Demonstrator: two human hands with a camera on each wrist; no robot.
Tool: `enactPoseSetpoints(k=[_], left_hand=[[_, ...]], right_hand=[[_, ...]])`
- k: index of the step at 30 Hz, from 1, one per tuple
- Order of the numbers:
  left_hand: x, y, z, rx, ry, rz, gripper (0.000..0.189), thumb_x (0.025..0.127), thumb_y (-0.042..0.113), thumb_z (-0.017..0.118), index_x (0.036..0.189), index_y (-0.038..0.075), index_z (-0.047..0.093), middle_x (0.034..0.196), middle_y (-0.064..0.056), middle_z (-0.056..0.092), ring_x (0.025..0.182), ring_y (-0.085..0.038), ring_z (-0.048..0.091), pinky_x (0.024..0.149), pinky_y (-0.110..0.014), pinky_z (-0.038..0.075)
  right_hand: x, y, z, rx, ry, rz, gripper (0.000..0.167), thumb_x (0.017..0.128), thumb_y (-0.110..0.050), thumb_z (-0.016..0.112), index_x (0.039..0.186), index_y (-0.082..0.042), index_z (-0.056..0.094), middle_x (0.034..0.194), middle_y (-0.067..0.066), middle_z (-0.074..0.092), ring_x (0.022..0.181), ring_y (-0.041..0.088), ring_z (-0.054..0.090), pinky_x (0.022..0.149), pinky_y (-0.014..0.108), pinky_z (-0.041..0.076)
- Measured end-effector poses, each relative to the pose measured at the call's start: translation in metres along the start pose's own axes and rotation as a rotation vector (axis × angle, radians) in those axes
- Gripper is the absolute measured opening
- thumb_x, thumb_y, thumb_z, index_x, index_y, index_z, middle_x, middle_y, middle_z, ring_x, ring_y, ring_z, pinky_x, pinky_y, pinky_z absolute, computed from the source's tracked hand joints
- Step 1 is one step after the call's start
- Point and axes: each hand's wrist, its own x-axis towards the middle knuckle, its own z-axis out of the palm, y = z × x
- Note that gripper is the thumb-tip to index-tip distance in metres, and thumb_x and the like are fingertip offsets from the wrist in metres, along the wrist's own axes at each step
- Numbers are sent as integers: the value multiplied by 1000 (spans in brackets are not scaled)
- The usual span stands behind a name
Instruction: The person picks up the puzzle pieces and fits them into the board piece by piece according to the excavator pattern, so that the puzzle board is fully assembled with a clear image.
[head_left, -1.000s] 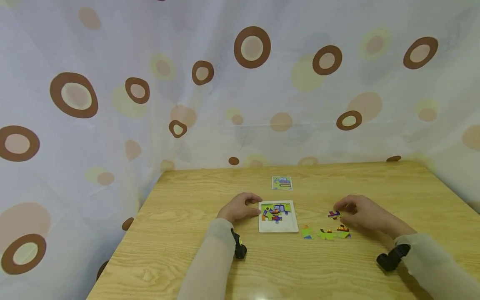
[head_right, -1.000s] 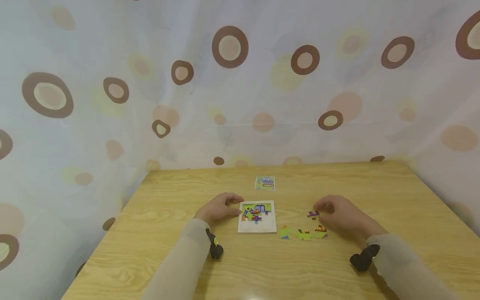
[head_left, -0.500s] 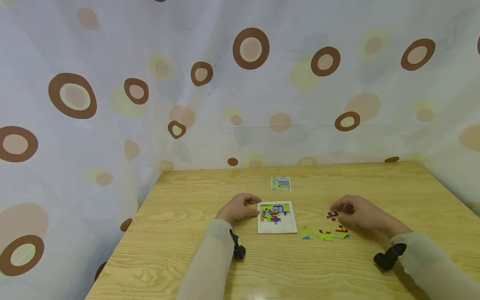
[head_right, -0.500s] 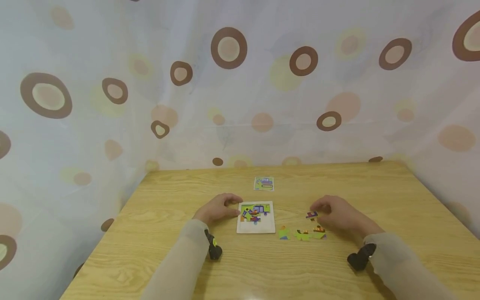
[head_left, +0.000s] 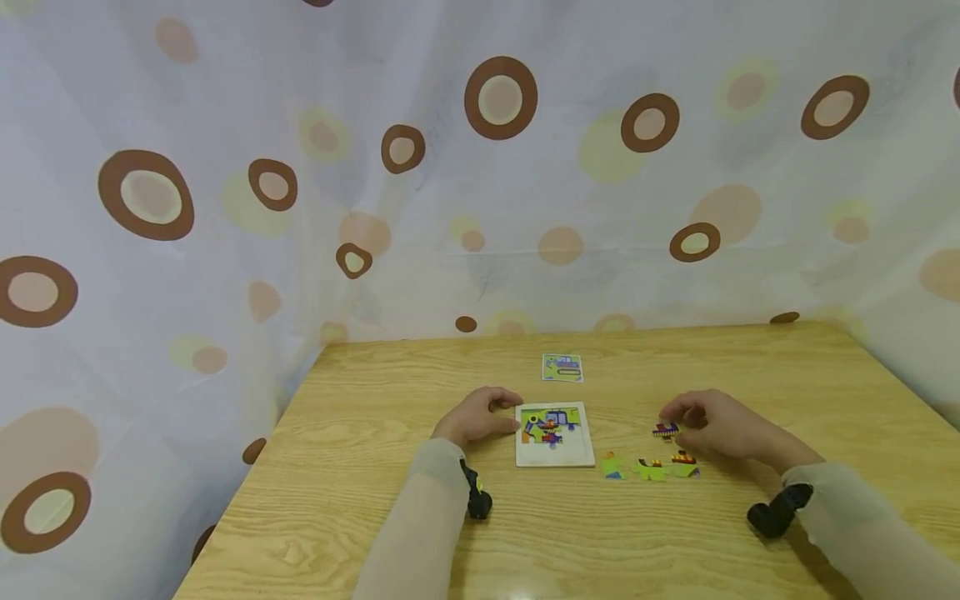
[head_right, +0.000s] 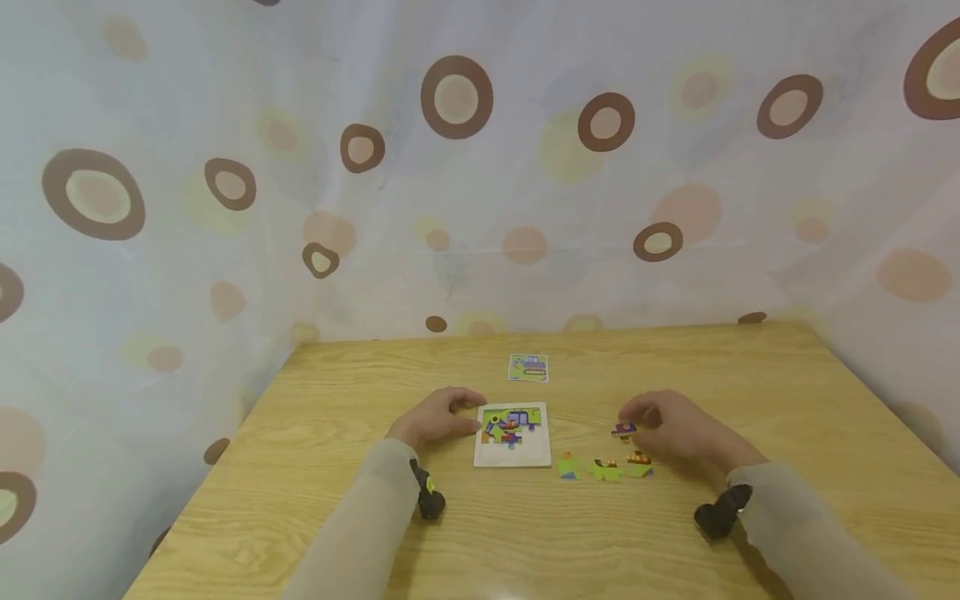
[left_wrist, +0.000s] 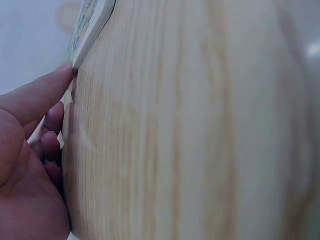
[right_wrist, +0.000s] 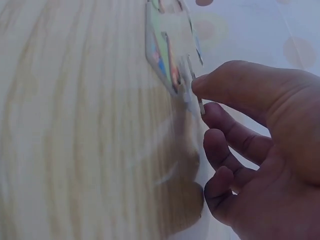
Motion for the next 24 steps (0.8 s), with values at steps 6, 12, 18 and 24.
enactPoseSetpoints(k=[6,12,18,24], left_hand=[[1,-2,1,-19,1,-6,36,91,12,73,126,10,66,123,-3,59,116,-21,51,104,-41,38],[0,0,0,-33,6,-6,35,91,11,73,125,9,66,122,-4,59,116,-23,51,104,-42,38],[1,-1,0,-39,4,-9,34,91,11,73,124,9,67,122,-5,59,116,-23,51,104,-42,38],[1,-2,0,-39,5,-5,34,90,11,74,124,10,67,122,-5,59,115,-23,51,103,-43,38]], right_hand=[[2,-8,0,43,26,15,36,88,-14,75,122,-4,66,108,4,64,94,21,54,74,29,49],[7,-23,4,21,54,-28,35,89,-16,75,121,-5,67,105,1,65,91,18,55,70,29,48],[15,-34,14,20,74,-76,28,90,-17,74,118,-11,69,110,0,66,91,16,55,71,31,49],[23,-45,24,40,70,-121,26,91,-17,74,117,-15,71,111,-2,67,91,16,56,75,33,50]])
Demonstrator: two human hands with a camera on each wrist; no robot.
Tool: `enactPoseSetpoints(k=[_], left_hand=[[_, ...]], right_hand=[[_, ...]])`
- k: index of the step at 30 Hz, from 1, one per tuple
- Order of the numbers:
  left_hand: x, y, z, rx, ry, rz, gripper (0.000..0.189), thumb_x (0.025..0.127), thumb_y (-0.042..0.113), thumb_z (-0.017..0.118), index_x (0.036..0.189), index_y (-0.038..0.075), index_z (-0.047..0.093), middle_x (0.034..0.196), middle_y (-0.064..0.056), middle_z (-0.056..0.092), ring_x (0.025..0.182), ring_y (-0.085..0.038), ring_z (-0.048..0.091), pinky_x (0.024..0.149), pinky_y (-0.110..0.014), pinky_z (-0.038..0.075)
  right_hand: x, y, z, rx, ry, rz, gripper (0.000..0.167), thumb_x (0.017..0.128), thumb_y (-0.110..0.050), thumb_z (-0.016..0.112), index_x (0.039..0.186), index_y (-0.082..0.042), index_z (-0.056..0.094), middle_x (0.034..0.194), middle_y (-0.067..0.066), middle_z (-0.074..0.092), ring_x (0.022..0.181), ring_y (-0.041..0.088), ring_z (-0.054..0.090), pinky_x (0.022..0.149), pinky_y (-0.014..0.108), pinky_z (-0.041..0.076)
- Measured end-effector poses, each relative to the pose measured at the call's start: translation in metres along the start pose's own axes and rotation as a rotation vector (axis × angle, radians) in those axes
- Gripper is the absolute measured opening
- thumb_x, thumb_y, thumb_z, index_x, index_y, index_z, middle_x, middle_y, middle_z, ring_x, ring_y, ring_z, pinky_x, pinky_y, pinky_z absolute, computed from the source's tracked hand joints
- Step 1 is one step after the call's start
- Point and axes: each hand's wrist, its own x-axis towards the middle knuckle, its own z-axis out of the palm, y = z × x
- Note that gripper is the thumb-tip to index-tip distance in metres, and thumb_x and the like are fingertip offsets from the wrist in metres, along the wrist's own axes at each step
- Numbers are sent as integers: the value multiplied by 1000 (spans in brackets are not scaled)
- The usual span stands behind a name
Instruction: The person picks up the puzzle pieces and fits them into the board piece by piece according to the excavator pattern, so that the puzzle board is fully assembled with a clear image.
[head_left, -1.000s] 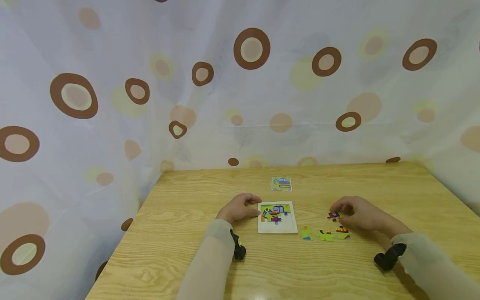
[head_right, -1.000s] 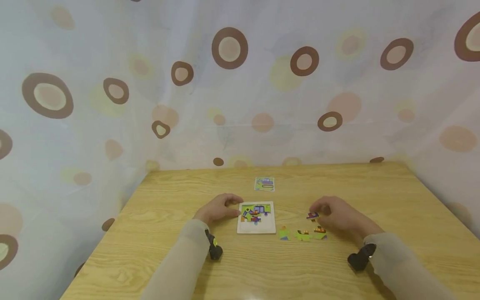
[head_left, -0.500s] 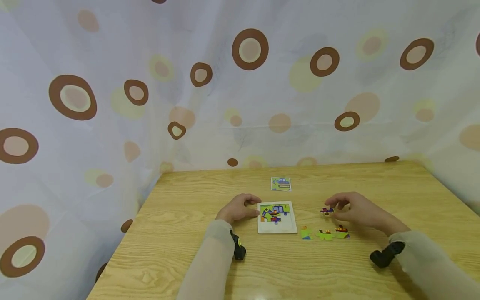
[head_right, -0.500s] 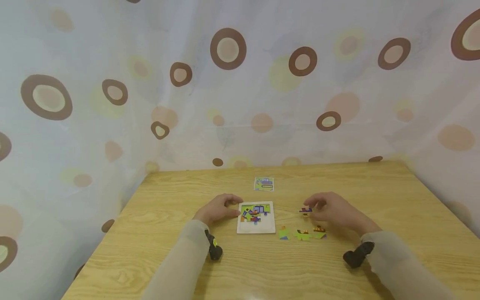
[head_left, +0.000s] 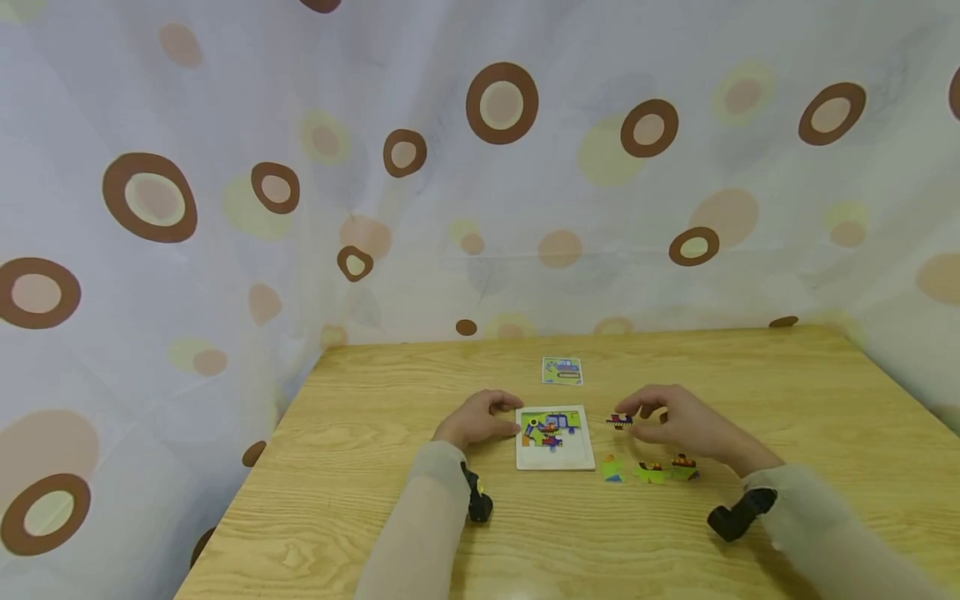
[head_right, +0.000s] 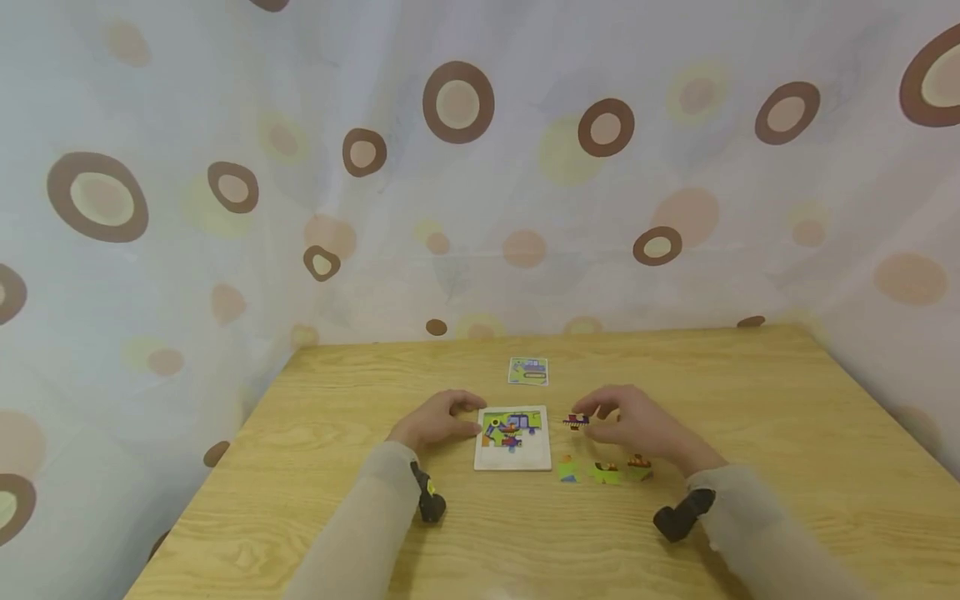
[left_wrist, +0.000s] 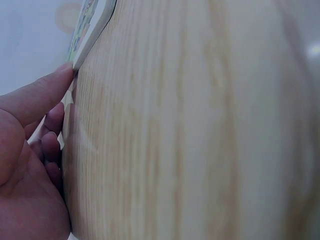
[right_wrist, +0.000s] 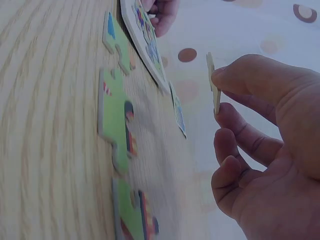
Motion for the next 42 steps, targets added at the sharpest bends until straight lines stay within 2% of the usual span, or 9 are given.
enactPoseSetpoints(k=[3,9,17,23,30,33,42], left_hand=[[-1,-1,1,5,-1,-5,35,90,12,74,124,11,67,121,-4,58,114,-22,51,103,-42,38],[-1,0,0,15,-8,-8,35,91,13,74,125,11,67,122,-3,58,115,-22,51,104,-42,38],[-2,1,-2,8,-8,-3,36,91,12,73,126,9,66,124,-6,58,116,-23,51,104,-42,38],[-1,0,-2,13,-11,-5,36,92,12,73,127,10,66,123,-4,58,116,-22,51,103,-41,39],[2,-2,-1,16,-13,-20,36,91,12,73,127,13,66,123,-1,58,115,-19,51,102,-38,39],[4,-4,-1,15,-11,-22,36,91,12,73,126,13,66,122,0,58,115,-18,51,102,-38,39],[4,-3,-2,18,-2,-30,35,91,14,74,125,14,67,121,1,58,114,-18,51,102,-38,39]], right_hand=[[5,-4,7,6,-12,-24,26,91,-16,73,117,-14,71,111,-2,67,91,15,56,76,33,49],[13,-12,19,27,-29,-54,27,92,-13,71,119,-8,70,109,1,66,92,17,55,71,31,49],[28,-22,35,17,-14,-28,23,92,-14,72,114,-12,72,107,1,65,91,18,57,70,31,49],[36,-23,46,59,-52,-4,22,92,-10,70,113,-7,73,104,4,63,89,20,57,70,32,50],[42,-23,52,89,-85,27,21,93,-9,69,113,-9,74,102,5,61,82,22,55,63,31,49],[43,-22,54,71,-89,39,21,93,-8,69,112,-9,75,101,5,61,79,21,52,62,31,48],[48,-20,59,13,-96,6,19,89,-4,70,106,-9,77,97,3,60,77,18,50,64,28,44]])
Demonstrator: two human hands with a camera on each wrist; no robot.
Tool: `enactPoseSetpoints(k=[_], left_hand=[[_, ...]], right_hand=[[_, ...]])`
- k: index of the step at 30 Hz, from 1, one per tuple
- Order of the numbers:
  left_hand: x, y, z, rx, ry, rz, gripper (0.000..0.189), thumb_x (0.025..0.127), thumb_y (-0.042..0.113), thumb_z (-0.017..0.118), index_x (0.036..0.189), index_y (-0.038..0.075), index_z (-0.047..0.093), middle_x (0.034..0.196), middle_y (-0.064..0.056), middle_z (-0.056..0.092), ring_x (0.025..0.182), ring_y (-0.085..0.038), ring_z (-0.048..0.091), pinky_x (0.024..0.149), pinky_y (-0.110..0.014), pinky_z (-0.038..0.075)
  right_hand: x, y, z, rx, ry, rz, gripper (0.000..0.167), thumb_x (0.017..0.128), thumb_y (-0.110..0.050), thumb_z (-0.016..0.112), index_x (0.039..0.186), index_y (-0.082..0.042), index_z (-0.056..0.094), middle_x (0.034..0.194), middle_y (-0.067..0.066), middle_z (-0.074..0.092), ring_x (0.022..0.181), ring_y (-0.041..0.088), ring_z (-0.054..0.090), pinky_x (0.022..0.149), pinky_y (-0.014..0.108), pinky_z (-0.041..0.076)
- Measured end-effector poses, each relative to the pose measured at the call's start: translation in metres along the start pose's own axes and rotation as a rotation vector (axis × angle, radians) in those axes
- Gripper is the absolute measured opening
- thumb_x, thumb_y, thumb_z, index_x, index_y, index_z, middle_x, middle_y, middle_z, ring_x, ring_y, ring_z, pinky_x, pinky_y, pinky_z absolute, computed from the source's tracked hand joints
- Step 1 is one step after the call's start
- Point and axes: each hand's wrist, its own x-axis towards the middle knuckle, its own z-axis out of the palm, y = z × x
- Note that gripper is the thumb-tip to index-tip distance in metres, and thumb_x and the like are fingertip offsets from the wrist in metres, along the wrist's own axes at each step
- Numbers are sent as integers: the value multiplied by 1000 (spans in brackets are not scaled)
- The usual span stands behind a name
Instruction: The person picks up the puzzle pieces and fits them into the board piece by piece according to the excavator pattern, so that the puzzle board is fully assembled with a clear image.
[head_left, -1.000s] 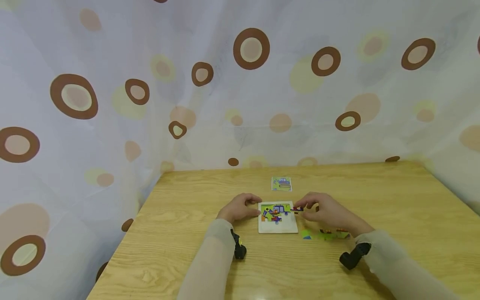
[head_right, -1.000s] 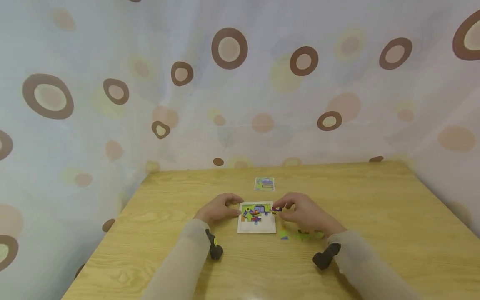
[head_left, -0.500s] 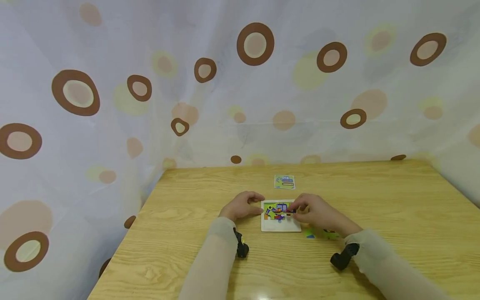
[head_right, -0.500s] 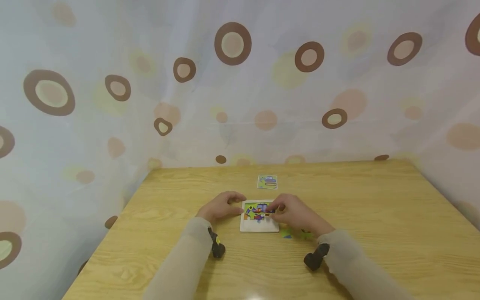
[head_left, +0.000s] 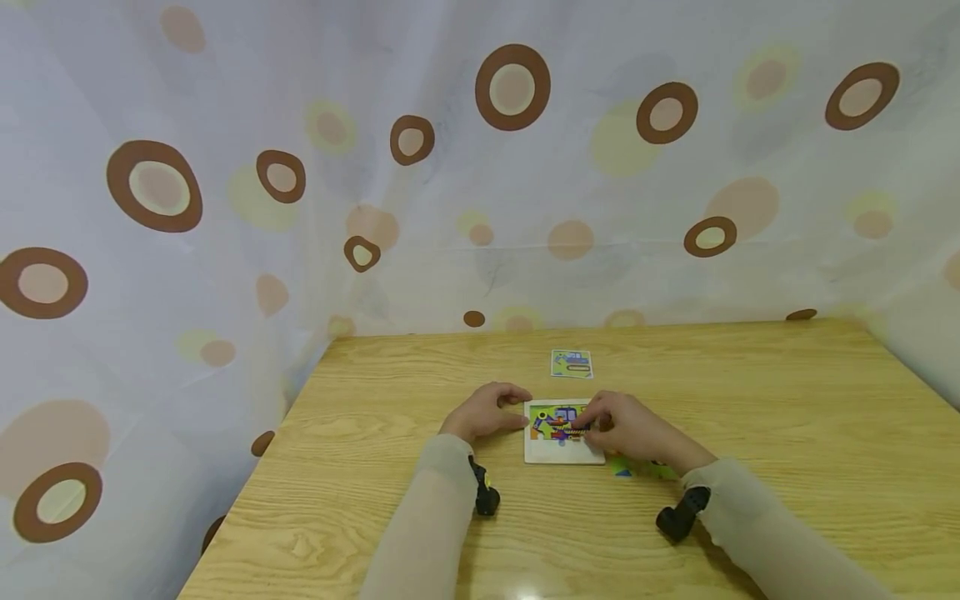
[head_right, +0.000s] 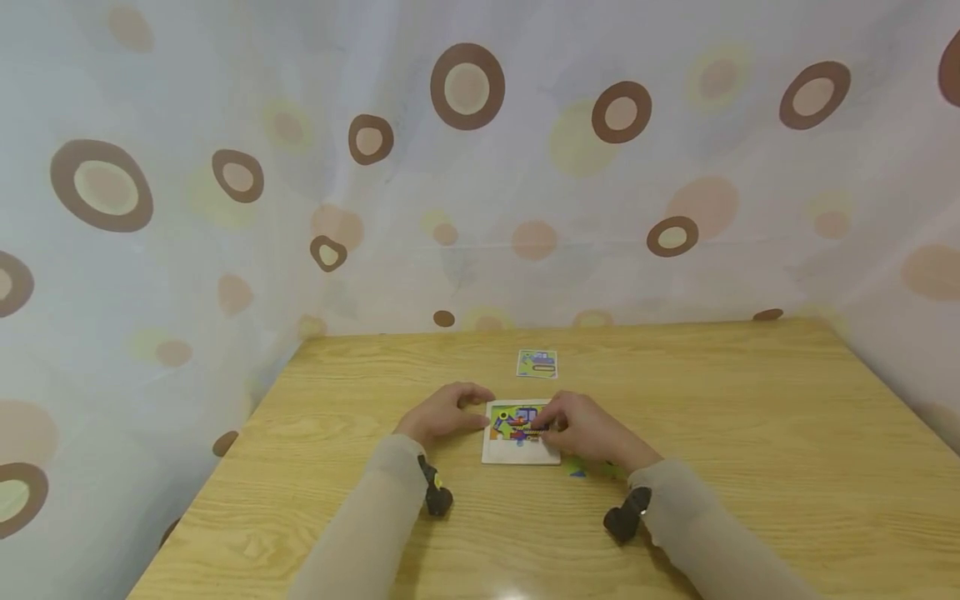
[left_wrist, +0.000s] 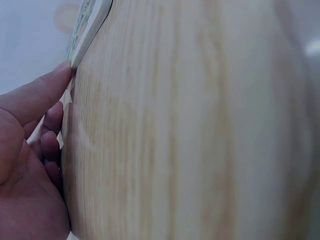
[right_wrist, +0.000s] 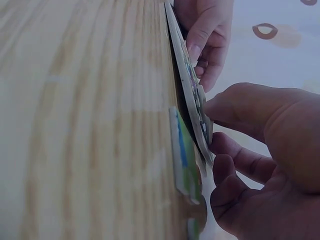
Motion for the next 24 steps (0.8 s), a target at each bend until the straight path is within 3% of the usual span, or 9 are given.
enactPoseSetpoints(k=[24], left_hand=[[1,-3,0,1,4,-5,34,90,16,75,123,17,68,122,2,59,115,-18,51,103,-39,39]], right_hand=[[9,-3,4,-79,2,76,17,85,-4,75,99,-13,79,96,-3,59,81,17,52,68,31,45]])
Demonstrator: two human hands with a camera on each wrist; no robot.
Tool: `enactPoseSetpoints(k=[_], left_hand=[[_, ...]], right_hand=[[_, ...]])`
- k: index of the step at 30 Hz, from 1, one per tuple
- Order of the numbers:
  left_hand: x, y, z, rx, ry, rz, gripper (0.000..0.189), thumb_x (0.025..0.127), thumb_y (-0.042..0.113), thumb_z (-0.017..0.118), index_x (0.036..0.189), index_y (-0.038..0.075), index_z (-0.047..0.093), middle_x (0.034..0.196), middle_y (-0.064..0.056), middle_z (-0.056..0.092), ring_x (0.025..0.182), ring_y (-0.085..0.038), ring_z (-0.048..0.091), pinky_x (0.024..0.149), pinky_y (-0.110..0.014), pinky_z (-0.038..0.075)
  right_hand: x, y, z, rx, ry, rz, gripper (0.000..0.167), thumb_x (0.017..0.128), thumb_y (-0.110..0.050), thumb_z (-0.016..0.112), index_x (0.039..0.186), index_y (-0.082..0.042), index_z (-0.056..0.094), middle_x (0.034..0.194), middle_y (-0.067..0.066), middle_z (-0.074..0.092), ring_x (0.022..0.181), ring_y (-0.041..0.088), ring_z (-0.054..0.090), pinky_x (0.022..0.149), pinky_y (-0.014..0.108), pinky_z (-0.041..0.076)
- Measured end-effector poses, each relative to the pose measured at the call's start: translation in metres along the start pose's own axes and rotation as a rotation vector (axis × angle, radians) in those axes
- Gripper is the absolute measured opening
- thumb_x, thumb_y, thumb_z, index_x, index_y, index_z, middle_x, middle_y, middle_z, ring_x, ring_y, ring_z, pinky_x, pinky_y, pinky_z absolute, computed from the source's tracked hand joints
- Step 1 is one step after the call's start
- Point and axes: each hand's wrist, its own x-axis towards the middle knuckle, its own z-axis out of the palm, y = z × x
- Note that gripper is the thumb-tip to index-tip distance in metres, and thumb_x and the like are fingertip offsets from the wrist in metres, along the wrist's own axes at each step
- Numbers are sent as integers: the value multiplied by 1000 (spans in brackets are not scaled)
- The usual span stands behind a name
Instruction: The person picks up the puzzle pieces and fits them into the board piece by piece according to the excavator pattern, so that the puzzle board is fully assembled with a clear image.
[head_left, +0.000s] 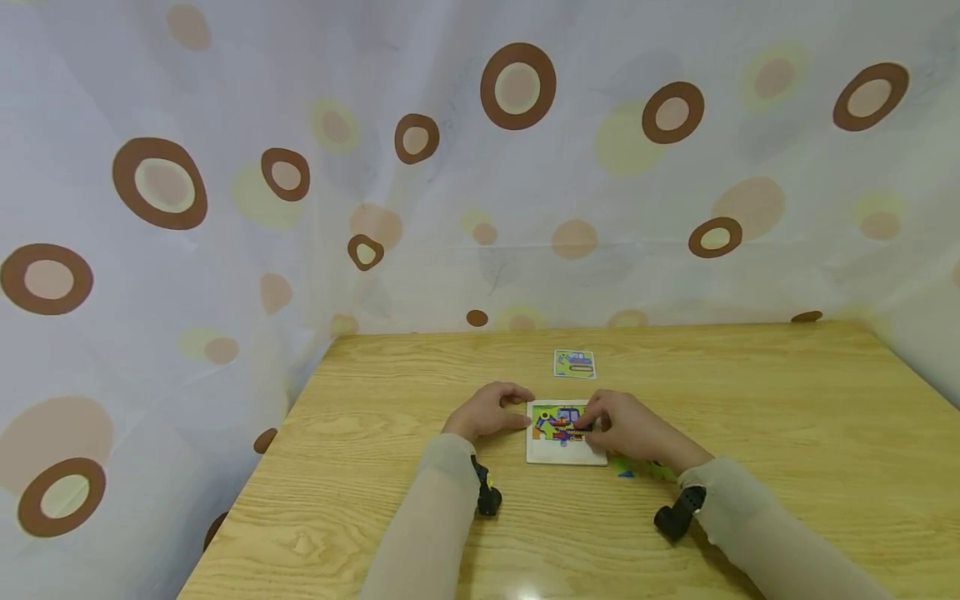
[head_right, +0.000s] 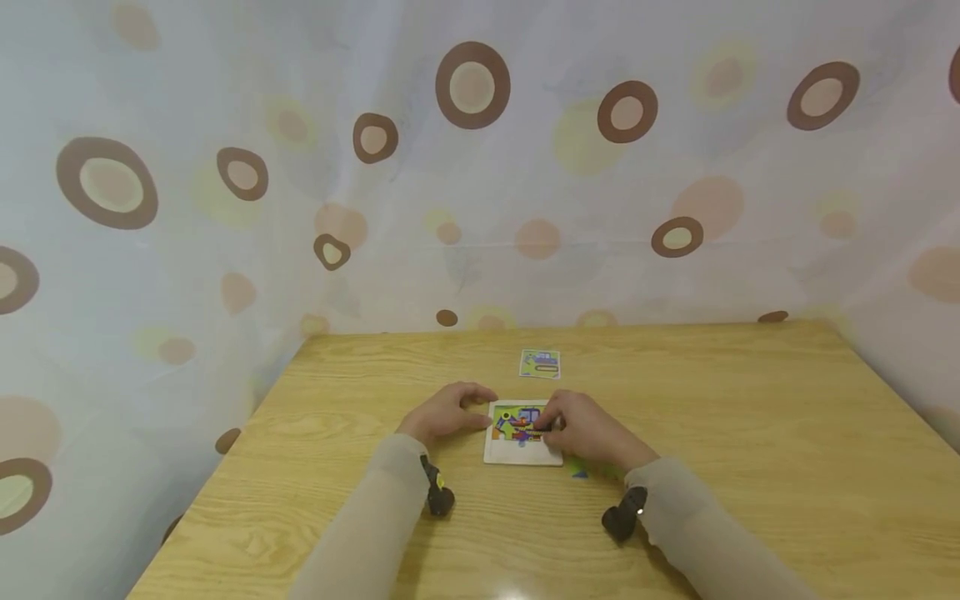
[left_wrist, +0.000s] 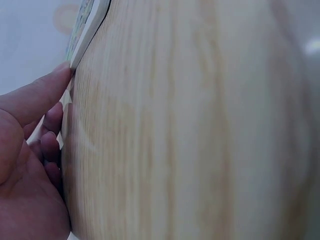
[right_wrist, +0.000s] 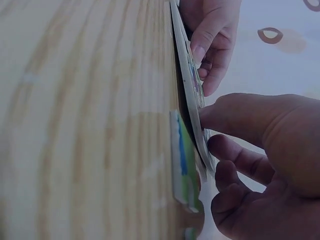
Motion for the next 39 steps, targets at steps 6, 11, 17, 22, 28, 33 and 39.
enactPoseSetpoints(k=[6,11,17,22,28,33,39], left_hand=[[0,3,1,-6,-2,-2,34,90,15,74,124,17,68,122,2,58,115,-19,51,102,-39,40],[0,2,1,-6,-8,7,34,91,15,74,125,15,68,122,1,58,115,-19,51,102,-39,39],[0,1,2,19,-7,14,35,91,15,73,126,15,67,123,1,59,116,-18,51,103,-38,39],[-1,1,1,14,-7,13,35,92,15,73,126,14,67,123,0,58,116,-19,51,103,-38,39],[0,-2,1,9,-3,12,34,91,15,74,125,16,67,122,1,58,115,-18,51,102,-38,40],[1,-2,2,-4,-1,6,34,90,15,74,124,16,68,121,1,58,114,-18,51,102,-39,40],[0,1,2,-10,0,-2,34,91,15,74,124,15,68,122,1,58,115,-19,51,103,-40,39]], right_hand=[[-2,-2,-2,36,-8,13,16,86,-5,75,99,-12,80,96,-2,59,84,16,54,70,32,47],[-3,-1,-3,20,-6,-6,15,87,-6,75,99,-13,80,95,-3,60,84,14,56,71,31,48],[-5,1,-5,55,-15,-5,17,88,-7,73,103,-13,78,97,-1,61,82,16,55,70,33,47],[-11,4,-9,119,-18,-15,20,90,-8,72,109,-11,76,99,3,65,71,19,52,60,30,45],[-17,4,-14,157,-16,-37,26,92,-10,71,116,-3,71,101,6,67,73,21,53,57,28,46],[-24,4,-19,143,-12,-25,28,93,-10,68,119,0,69,99,4,67,86,21,59,67,29,51],[-36,6,-24,159,-6,-41,31,95,-13,68,122,1,66,104,5,67,91,22,60,70,30,53]])
